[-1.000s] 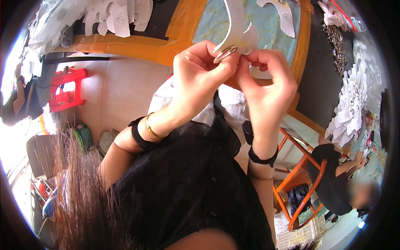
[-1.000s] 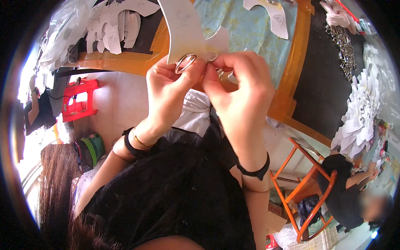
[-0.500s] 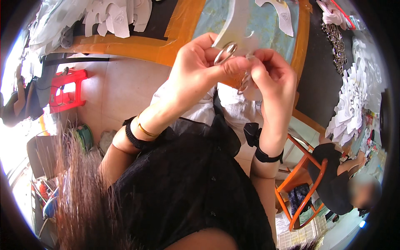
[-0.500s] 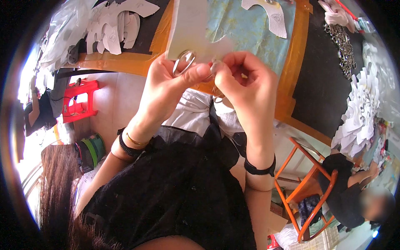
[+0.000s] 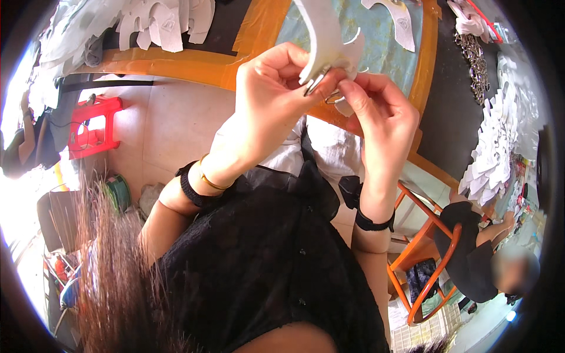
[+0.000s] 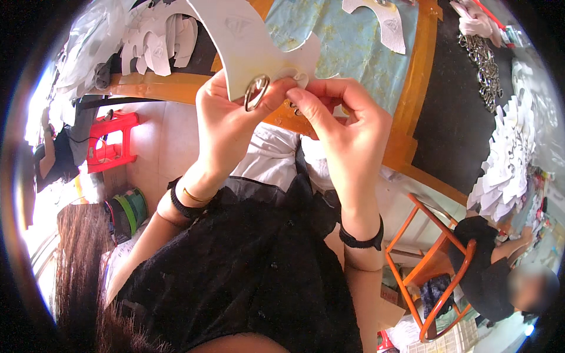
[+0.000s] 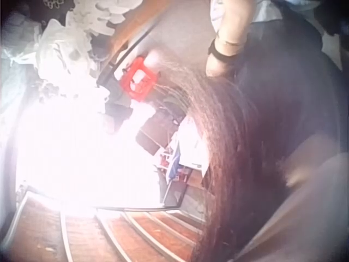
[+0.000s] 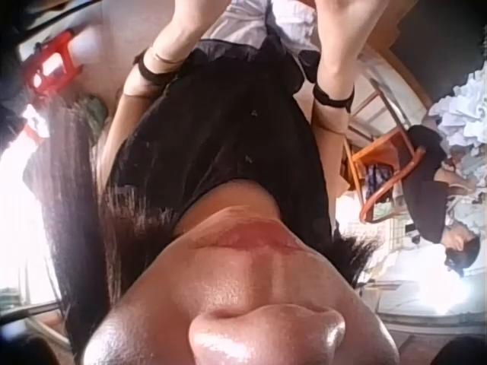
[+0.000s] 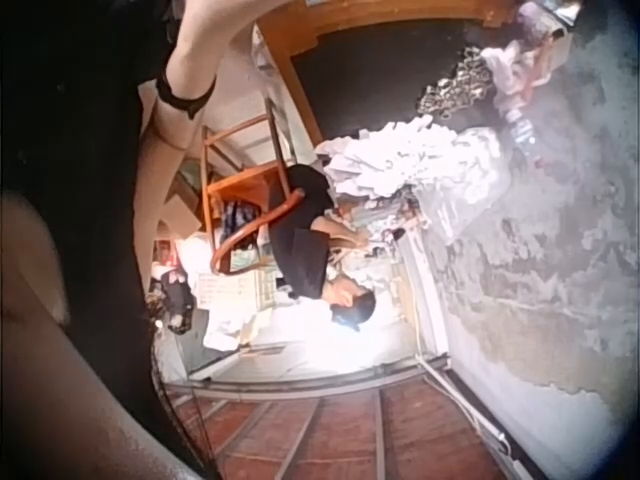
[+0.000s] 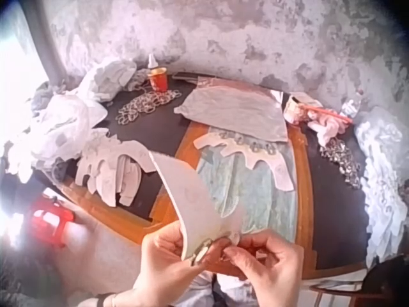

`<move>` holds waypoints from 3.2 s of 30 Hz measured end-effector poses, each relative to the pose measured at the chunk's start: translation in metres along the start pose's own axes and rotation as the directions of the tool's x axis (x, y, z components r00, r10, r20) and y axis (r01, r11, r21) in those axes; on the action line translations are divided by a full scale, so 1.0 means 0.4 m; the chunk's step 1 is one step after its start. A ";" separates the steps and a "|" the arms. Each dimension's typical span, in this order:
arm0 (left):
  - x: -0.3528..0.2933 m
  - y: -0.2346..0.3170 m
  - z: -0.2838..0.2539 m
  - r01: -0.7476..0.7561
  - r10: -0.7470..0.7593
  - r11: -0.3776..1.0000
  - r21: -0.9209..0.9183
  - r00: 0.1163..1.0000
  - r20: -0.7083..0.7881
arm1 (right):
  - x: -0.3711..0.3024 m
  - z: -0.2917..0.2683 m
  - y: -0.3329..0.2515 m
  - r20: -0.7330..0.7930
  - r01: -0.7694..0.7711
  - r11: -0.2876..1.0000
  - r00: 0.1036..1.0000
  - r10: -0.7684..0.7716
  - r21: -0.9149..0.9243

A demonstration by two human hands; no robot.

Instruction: Applying adhesive to shoe pattern components and assembling them at a workstation.

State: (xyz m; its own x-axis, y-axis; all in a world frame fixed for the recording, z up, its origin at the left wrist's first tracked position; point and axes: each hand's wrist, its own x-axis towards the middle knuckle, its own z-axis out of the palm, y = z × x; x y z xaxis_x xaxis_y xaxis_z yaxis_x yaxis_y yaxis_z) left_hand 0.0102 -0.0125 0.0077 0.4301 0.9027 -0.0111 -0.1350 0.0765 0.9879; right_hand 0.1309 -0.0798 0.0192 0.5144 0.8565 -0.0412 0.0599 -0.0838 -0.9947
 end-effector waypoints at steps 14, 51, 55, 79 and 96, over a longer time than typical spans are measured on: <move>0.017 0.001 0.001 0.061 -0.058 0.998 -0.033 0.996 0.070 | -0.007 -0.013 0.003 0.097 -0.223 0.923 0.974 0.203 0.314; 0.034 -0.029 -0.038 0.891 -0.276 0.051 -0.452 0.448 0.851 | -0.016 -0.009 -0.001 0.142 0.119 0.969 0.978 -0.152 0.218; 0.002 -0.004 0.008 0.258 -0.198 0.907 -0.334 0.959 0.202 | 0.001 -0.016 0.020 0.017 0.032 0.998 0.999 -0.033 0.059; -0.006 0.008 -0.010 -0.160 0.152 0.982 0.096 0.985 0.082 | 0.006 -0.030 0.055 0.083 0.220 0.947 0.975 -0.206 -0.234; 0.002 -0.014 -0.001 0.157 -0.145 0.906 -0.393 0.988 0.062 | 0.007 -0.030 -0.013 -0.098 0.557 0.744 0.773 -0.627 -0.368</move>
State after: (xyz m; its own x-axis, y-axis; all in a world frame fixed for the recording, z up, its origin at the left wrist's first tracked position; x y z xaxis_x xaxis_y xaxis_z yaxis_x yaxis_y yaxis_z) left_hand 0.0109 -0.0120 0.0020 0.4993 0.8543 -0.1444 -0.4058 0.3778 0.8322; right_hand 0.1423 -0.0832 0.0253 0.4437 0.6648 0.6010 0.6463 0.2272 -0.7285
